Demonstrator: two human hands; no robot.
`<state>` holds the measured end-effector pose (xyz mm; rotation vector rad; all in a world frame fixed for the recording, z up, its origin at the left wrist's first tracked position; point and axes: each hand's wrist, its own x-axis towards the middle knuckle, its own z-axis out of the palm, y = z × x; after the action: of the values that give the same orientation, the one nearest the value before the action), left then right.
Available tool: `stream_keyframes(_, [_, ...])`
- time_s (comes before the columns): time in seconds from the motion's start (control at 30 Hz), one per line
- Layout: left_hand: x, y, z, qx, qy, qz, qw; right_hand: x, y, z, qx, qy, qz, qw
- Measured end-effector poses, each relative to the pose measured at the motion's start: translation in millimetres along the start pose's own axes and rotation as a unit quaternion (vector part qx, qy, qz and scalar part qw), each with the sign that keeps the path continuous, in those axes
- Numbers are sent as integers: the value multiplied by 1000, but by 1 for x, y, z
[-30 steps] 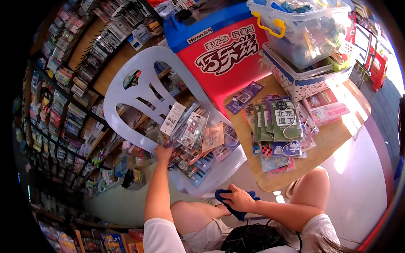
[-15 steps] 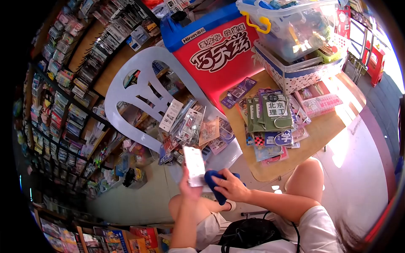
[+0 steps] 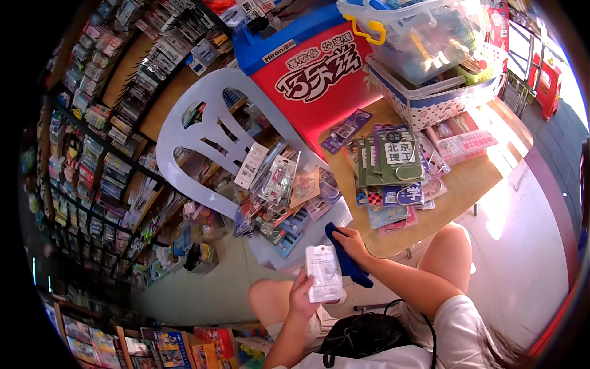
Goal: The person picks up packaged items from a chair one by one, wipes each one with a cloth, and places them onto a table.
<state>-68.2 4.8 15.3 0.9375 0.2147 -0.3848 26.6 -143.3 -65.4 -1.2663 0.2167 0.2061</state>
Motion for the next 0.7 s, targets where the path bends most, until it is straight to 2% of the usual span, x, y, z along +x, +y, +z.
stream_keyframes(0.07, [6,4,-10,54,-2,39,998,-7,-16,-7,122,-70,106,984])
stream_keyframes(0.1, [10,-3,-14,163,22,87,983,-19,-36,-8,172,-111,157,966])
stream_keyframes(0.17, [26,-29,-21,372,69,178,908,-20,-27,-1,241,-193,180,934])
stream_keyframes(0.2, [31,-42,-33,501,128,158,841,-20,-24,2,273,-232,192,914])
stream_keyframes(0.23, [34,-47,-24,534,110,217,810,-33,-40,3,113,-201,134,964])
stream_keyframes(0.27, [37,-52,-13,564,91,273,774,-37,-46,4,28,-185,146,971])
stream_keyframes(0.33, [35,-56,17,425,66,218,876,-33,-26,11,55,-138,40,988])
stream_keyframes(0.4, [33,-53,45,246,42,153,956,-37,-16,12,-40,-82,-117,989])
stream_keyframes(0.43, [55,-73,2,190,24,151,970,-38,-15,14,-87,-52,-197,975])
stream_keyframes(0.47, [60,-66,1,55,67,55,995,-45,-22,17,-162,-33,-230,959])
stream_keyframes(0.53, [52,-11,41,23,87,50,995,-70,-36,20,-235,-53,-329,913])
stream_keyframes(0.57, [56,4,36,-15,45,78,996,-77,-38,20,-255,-75,-382,885])
stream_keyframes(0.6, [60,14,36,-51,2,106,993,-83,-42,20,-253,-106,-386,881])
stream_keyframes(0.63, [58,16,40,-24,5,118,993,-83,-45,20,-260,-96,-398,875])
stream_keyframes(0.7, [49,14,53,-37,-21,82,996,-78,-46,18,-275,-49,-426,860])
